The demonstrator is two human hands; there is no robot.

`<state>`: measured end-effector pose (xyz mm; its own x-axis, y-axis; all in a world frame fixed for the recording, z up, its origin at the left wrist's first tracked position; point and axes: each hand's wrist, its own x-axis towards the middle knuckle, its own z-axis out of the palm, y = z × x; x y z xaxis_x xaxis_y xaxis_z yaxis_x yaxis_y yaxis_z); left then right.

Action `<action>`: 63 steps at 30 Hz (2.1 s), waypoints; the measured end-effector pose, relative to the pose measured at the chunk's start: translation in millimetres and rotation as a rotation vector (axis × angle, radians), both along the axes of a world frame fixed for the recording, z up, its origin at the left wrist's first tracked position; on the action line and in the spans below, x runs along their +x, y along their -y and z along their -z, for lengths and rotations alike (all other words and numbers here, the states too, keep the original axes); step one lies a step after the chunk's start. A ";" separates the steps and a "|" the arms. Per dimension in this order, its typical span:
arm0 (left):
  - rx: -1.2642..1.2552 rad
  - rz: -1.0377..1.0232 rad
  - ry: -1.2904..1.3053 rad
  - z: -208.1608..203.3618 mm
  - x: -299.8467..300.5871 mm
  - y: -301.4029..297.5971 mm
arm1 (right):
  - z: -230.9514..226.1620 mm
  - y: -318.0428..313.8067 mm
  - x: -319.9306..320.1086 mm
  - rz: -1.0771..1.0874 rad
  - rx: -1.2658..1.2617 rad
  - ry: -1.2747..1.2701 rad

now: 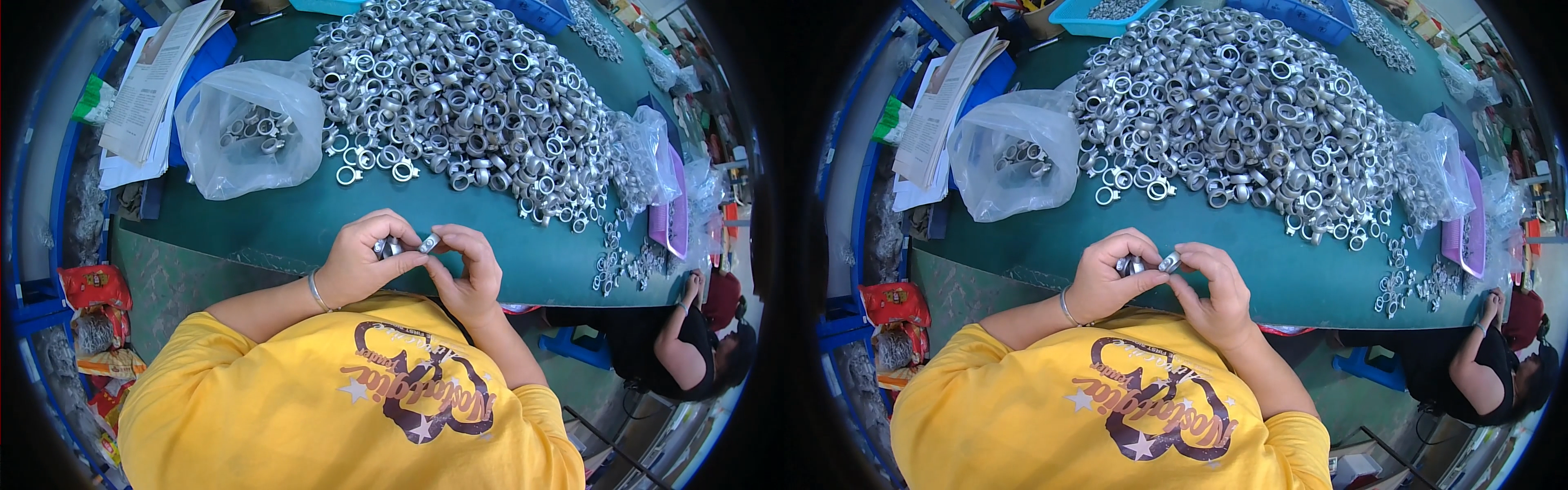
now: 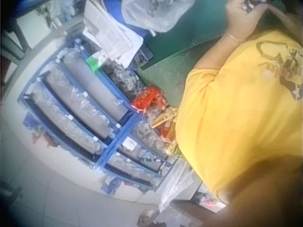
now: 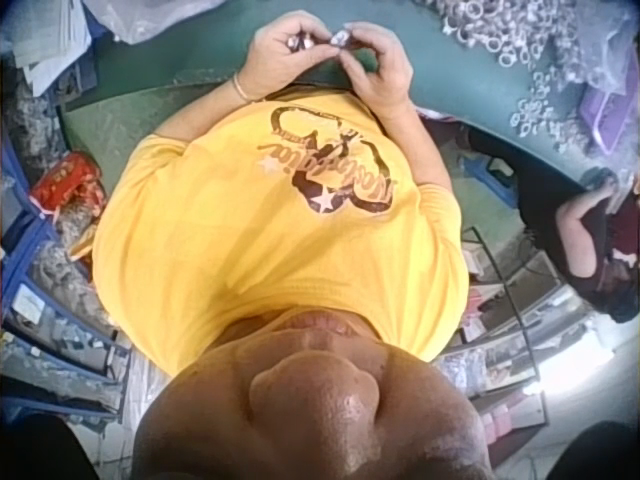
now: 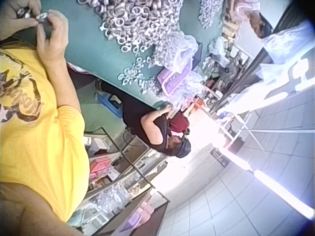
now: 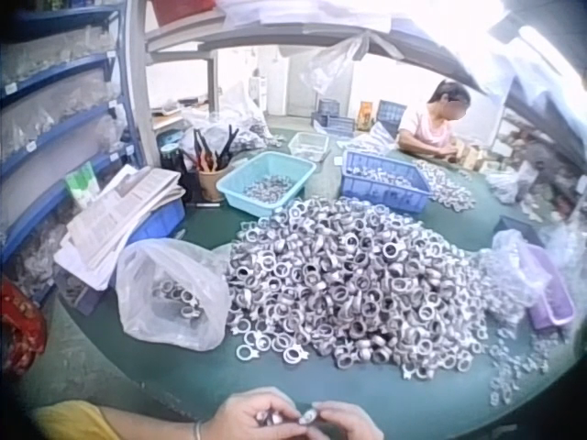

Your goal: The person takes small metal components from a large pile on a table and places them one at a time into a clear plastic bag.

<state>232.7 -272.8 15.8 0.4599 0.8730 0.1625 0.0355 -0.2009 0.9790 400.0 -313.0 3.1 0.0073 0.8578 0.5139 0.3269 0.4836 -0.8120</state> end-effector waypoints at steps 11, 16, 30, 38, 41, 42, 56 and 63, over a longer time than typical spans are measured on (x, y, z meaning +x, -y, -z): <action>-1.097 0.038 0.686 1.2 -12.6 -9.5 | -13.0 -29.3 -10.7 -0.137 0.127 0.144; -0.955 -0.083 0.497 13.3 -12.3 -5.9 | 6.1 -71.9 -20.4 0.117 -0.014 0.496; -0.730 -0.032 0.285 -0.3 -4.6 -2.8 | 3.5 -13.1 -3.4 -0.199 -0.512 -0.378; -0.118 -0.030 0.029 7.6 -2.7 -1.8 | 4.3 -10.3 -2.4 -0.112 -0.242 -0.230; -0.028 -0.014 0.025 6.1 -2.4 0.1 | 2.2 -6.8 -3.0 -0.101 -0.465 -0.501; -0.039 -0.001 0.012 4.9 -2.5 0.9 | 2.4 -7.1 -0.2 -0.158 -0.564 -0.589; -0.677 0.037 0.134 2.6 -6.3 -2.1 | -3.7 -4.3 -2.3 -0.202 -0.351 -0.683; -1.272 0.111 0.580 9.7 -19.4 -4.3 | -14.6 -21.0 -6.0 -0.125 -0.004 0.122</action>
